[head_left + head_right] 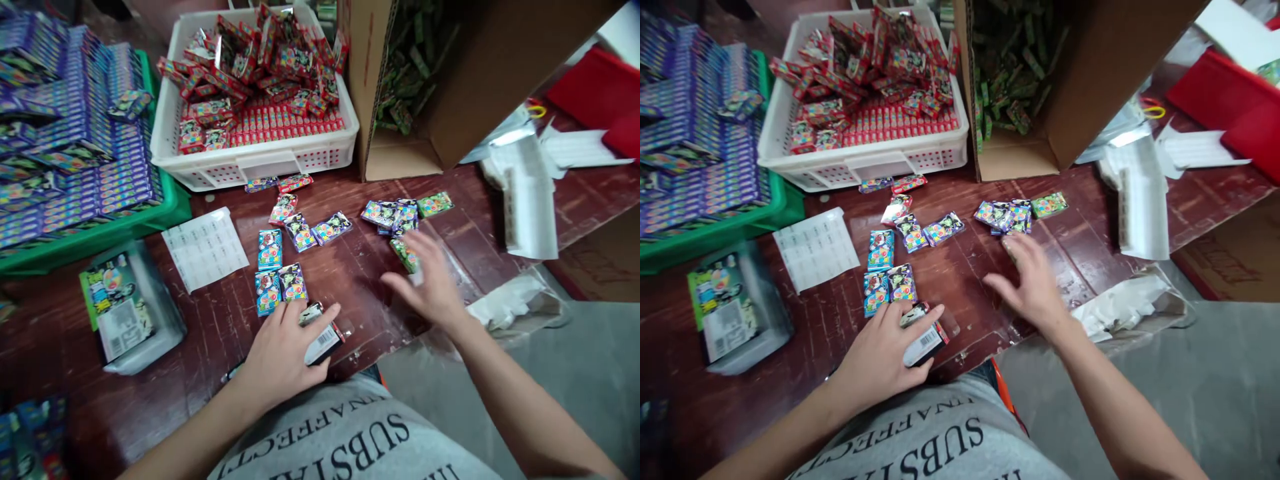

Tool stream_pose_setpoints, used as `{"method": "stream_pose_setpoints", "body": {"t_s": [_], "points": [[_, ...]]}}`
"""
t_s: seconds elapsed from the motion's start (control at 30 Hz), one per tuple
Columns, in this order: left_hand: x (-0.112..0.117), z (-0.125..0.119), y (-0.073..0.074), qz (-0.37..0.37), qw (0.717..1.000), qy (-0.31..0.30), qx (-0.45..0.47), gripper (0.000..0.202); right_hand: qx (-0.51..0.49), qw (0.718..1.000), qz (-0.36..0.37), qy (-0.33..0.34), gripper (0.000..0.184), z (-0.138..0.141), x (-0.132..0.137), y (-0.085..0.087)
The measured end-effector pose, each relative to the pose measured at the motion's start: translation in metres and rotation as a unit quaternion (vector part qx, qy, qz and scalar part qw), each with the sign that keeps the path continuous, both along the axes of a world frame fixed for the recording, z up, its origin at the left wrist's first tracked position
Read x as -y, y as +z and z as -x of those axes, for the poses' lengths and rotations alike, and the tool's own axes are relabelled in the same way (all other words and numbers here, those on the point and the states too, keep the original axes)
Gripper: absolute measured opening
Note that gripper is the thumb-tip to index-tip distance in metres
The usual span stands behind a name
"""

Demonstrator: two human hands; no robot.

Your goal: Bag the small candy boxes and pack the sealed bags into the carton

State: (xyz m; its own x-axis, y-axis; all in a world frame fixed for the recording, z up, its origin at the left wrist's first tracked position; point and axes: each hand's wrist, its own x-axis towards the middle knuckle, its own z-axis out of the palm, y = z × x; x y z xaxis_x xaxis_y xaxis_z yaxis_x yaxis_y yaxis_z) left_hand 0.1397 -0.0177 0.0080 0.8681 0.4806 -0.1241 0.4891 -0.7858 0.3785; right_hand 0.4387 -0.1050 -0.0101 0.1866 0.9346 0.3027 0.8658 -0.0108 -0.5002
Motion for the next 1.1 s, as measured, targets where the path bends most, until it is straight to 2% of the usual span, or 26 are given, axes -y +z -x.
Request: {"method": "stream_pose_setpoints", "body": {"t_s": [0.03, 0.07, 0.13, 0.2, 0.27, 0.33, 0.4, 0.5, 0.57, 0.6, 0.67, 0.73, 0.8, 0.87, 0.93, 1.0, 1.1], "points": [[0.0, -0.001, 0.001, -0.001, 1.0, -0.002, -0.008, 0.067, 0.043, 0.996, -0.001, -0.084, 0.074, -0.014, 0.004, -0.005], [-0.001, -0.002, 0.002, -0.003, 1.0, -0.002, -0.016, 0.061, 0.076, 0.988, 0.013, -0.136, 0.071, -0.025, 0.008, -0.01], [-0.001, -0.003, 0.003, -0.015, 0.999, 0.006, -0.03, 0.052, 0.103, 0.981, 0.053, -0.153, 0.063, -0.035, 0.014, -0.02], [-0.001, -0.002, 0.004, -0.027, 0.999, 0.024, -0.032, 0.048, 0.079, 0.987, 0.073, -0.119, 0.052, -0.026, 0.018, -0.026], [-0.001, 0.0, 0.004, -0.028, 0.998, 0.047, -0.016, 0.052, 0.024, 0.993, 0.073, -0.09, 0.051, -0.001, 0.017, -0.023], [0.0, 0.001, 0.006, -0.009, 0.997, 0.082, 0.007, 0.067, -0.045, 0.994, 0.07, -0.07, 0.052, 0.031, 0.012, -0.014], [0.001, -0.001, 0.01, 0.029, 0.989, 0.141, 0.03, 0.088, -0.113, 0.991, 0.055, -0.051, 0.05, 0.061, 0.001, -0.003], [-0.003, -0.012, 0.015, 0.088, 0.963, 0.244, 0.07, 0.111, -0.201, 0.979, 0.002, -0.021, 0.047, 0.089, -0.024, 0.011], [-0.009, -0.019, 0.018, 0.112, 0.946, 0.28, 0.117, 0.113, -0.239, 0.97, -0.04, -0.016, 0.051, 0.095, -0.047, 0.017], [-0.013, -0.022, 0.018, 0.121, 0.938, 0.287, 0.149, 0.105, -0.244, 0.968, -0.057, -0.011, 0.054, 0.095, -0.058, 0.02], [-0.019, -0.023, 0.016, 0.15, 0.918, 0.29, 0.225, 0.076, -0.224, 0.971, -0.083, 0.008, 0.059, 0.092, -0.079, 0.024], [-0.022, -0.019, 0.011, 0.203, 0.888, 0.289, 0.296, 0.047, -0.187, 0.978, -0.08, 0.043, 0.055, 0.09, -0.094, 0.027], [-0.022, -0.01, 0.004, 0.27, 0.851, 0.291, 0.344, 0.036, -0.163, 0.982, -0.049, 0.08, 0.046, 0.091, -0.1, 0.026], [-0.021, -0.001, -0.003, 0.333, 0.814, 0.298, 0.372, 0.045, -0.156, 0.98, 0.0, 0.122, 0.041, 0.095, -0.1, 0.021], [-0.021, 0.009, -0.007, 0.376, 0.788, 0.31, 0.377, 0.066, -0.165, 0.972, 0.043, 0.161, 0.042, 0.097, -0.096, 0.015], [-0.023, 0.016, -0.008, 0.4, 0.784, 0.309, 0.359, 0.082, -0.169, 0.963, 0.081, 0.193, 0.044, 0.095, -0.093, 0.012], [-0.029, 0.02, -0.007, 0.415, 0.803, 0.272, 0.331, 0.083, -0.135, 0.956, 0.122, 0.231, 0.039, 0.086, -0.096, 0.015]]}}
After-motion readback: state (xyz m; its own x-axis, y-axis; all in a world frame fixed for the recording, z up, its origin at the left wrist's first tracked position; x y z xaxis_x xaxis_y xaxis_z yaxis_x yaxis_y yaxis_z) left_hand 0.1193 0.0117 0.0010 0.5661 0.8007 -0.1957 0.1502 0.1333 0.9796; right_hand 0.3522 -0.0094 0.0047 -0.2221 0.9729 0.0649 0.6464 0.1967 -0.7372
